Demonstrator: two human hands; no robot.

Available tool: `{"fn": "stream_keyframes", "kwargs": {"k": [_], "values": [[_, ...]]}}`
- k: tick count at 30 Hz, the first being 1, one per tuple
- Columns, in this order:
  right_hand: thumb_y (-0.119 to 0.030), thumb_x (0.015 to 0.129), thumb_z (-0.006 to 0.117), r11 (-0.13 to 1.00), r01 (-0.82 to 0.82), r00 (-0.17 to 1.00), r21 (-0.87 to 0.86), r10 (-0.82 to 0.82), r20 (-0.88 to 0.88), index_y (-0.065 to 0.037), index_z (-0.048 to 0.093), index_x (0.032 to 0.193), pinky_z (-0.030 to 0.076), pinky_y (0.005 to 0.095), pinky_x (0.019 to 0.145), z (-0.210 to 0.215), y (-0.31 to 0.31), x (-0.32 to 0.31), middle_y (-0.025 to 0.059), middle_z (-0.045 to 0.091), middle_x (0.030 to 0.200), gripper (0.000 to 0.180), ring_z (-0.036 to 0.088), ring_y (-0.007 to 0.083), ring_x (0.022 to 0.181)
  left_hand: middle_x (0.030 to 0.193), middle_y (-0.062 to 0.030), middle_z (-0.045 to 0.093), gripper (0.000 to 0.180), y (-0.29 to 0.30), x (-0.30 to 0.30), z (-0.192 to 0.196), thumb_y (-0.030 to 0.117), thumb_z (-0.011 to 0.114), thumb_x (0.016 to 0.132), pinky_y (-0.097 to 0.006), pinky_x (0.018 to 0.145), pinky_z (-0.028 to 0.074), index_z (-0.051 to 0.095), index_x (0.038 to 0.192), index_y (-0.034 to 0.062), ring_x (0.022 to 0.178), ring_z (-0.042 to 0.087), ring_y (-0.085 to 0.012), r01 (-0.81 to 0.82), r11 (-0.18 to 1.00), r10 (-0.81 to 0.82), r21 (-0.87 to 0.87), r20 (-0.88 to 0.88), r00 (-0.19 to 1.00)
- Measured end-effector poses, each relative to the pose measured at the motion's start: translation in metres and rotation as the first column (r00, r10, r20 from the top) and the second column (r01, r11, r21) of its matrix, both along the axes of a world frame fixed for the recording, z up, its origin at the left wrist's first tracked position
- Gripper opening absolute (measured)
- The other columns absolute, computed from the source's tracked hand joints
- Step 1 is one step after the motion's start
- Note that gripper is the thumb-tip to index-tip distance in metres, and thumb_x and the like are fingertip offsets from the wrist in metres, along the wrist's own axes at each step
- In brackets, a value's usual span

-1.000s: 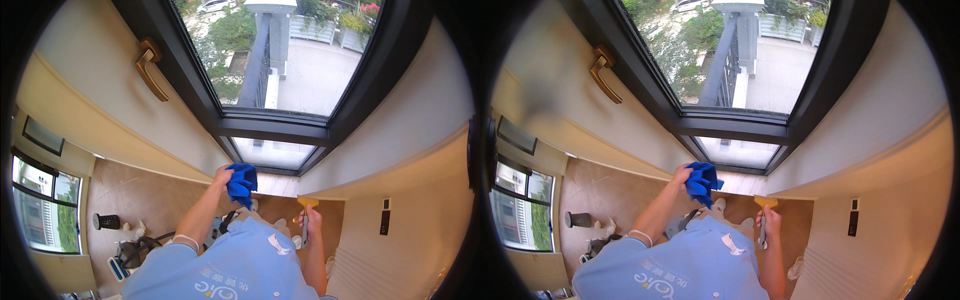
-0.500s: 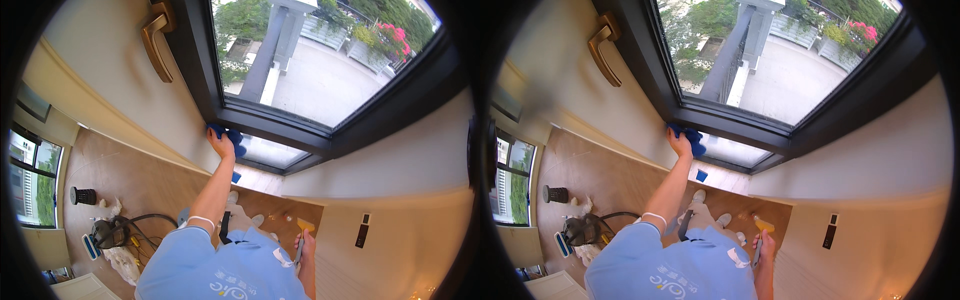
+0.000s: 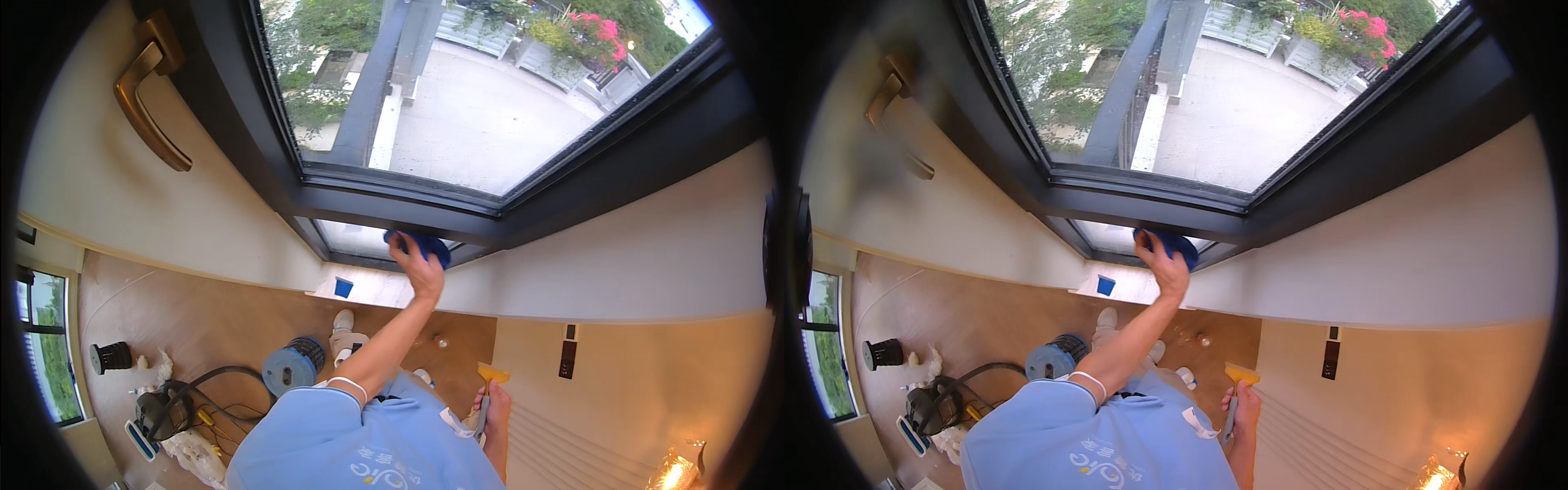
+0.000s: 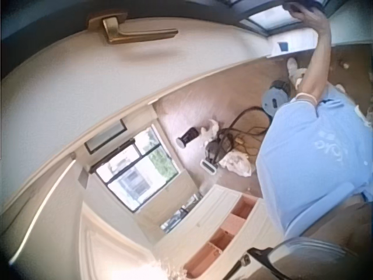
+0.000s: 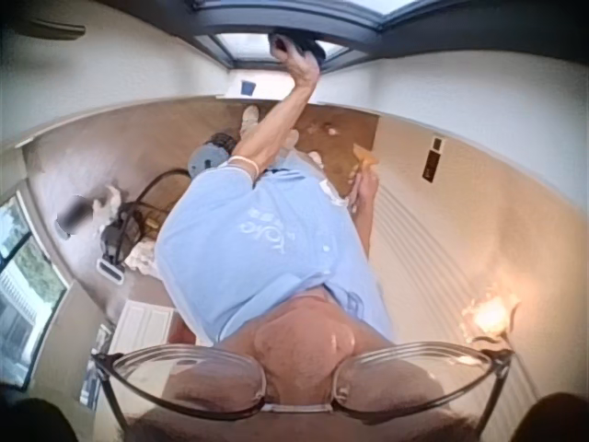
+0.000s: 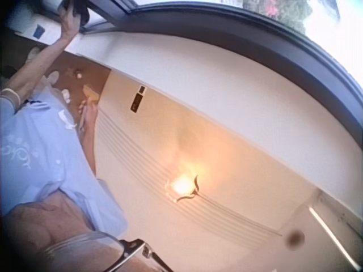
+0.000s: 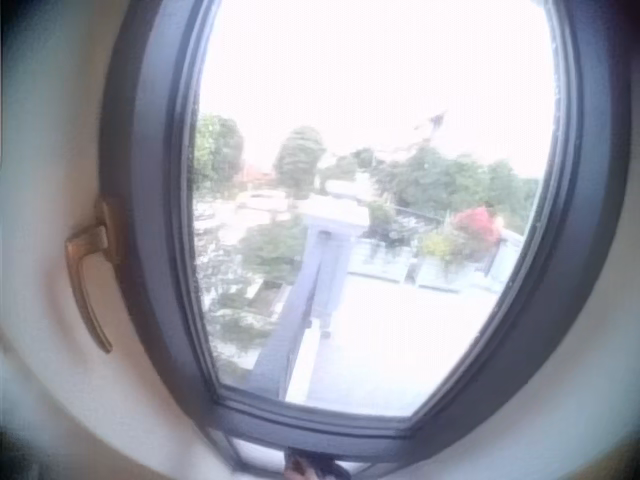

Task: The person cleans a window using a squeegee and a blue cloth. They wipe the window frame and glass, apply a cleaning spray, and continue wiping the surface and sill.

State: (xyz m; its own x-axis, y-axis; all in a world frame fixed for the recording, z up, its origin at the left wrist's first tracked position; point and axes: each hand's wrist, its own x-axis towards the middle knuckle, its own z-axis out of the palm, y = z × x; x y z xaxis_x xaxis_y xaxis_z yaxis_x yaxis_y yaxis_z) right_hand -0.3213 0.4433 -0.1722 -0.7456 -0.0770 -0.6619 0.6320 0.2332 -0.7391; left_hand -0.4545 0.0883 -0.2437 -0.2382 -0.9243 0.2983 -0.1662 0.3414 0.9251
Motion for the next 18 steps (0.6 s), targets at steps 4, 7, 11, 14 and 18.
{"fn": "stream_keyframes", "kwargs": {"k": [4, 7, 11, 14, 18], "values": [[-0.044, 0.111, 0.059, 0.995, 0.096, 0.995, -0.028, -0.097, -0.023, -0.003, 0.068, 0.091, 0.051, 0.0294, 0.054, -0.004, 0.027, 0.013, 0.0101, 0.068, 0.071, 0.047, 0.063, 0.0170, 0.057, 0.156, -0.0404, 0.026, 0.073, 0.059, -0.035, -0.002, -0.006, 0.057, 0.081, -0.056, 0.126, 0.026, 0.041, 0.152, -0.0158, 0.146, 0.031, -0.0581, 0.157, 0.987, -0.158, -0.036, -0.014, 0.987], [-0.045, 0.111, 0.061, 0.992, 0.127, 0.992, 0.002, -0.127, -0.006, -0.003, 0.068, 0.090, 0.052, 0.0300, 0.054, -0.003, 0.049, 0.026, 0.0099, 0.069, 0.071, 0.048, 0.064, 0.0171, 0.058, 0.156, -0.0406, 0.026, 0.074, 0.093, -0.045, 0.006, -0.008, 0.059, 0.079, -0.056, 0.126, 0.027, 0.041, 0.151, -0.0161, 0.145, 0.031, -0.0577, 0.319, 0.947, -0.317, -0.045, 0.057, 0.947], [-0.047, 0.111, 0.059, 0.987, 0.162, 0.987, 0.002, -0.162, 0.000, -0.003, 0.067, 0.089, 0.051, 0.0304, 0.053, -0.020, 0.079, 0.040, 0.0098, 0.067, 0.070, 0.049, 0.063, 0.0174, 0.056, 0.151, -0.0370, 0.036, 0.069, 0.112, -0.054, 0.007, -0.010, 0.060, 0.077, -0.056, 0.119, 0.036, 0.049, 0.146, -0.0132, 0.135, 0.041, -0.0552, 0.515, 0.831, -0.469, -0.208, 0.234, 0.851], [-0.047, 0.111, 0.060, 0.983, 0.183, 0.983, -0.011, -0.182, 0.028, -0.003, 0.068, 0.089, 0.051, 0.0304, 0.054, -0.027, 0.089, 0.046, 0.0093, 0.068, 0.070, 0.049, 0.063, 0.0172, 0.057, 0.147, -0.0287, 0.042, 0.069, 0.106, -0.051, 0.010, -0.009, 0.061, 0.078, -0.053, 0.113, 0.043, 0.052, 0.146, -0.0090, 0.132, 0.046, -0.0491, 0.617, 0.730, -0.499, -0.292, 0.389, 0.774], [-0.046, 0.111, 0.060, 0.992, 0.126, 0.990, -0.012, -0.125, 0.067, -0.003, 0.068, 0.089, 0.051, 0.0301, 0.054, -0.034, 0.091, 0.043, 0.0085, 0.068, 0.071, 0.049, 0.063, 0.0170, 0.057, 0.138, -0.0185, 0.052, 0.056, 0.092, -0.055, 0.008, -0.004, 0.063, 0.081, -0.047, 0.104, 0.051, 0.063, 0.137, -0.0021, 0.125, 0.054, -0.0395, 0.695, 0.612, -0.470, -0.377, 0.533, 0.703]]}}
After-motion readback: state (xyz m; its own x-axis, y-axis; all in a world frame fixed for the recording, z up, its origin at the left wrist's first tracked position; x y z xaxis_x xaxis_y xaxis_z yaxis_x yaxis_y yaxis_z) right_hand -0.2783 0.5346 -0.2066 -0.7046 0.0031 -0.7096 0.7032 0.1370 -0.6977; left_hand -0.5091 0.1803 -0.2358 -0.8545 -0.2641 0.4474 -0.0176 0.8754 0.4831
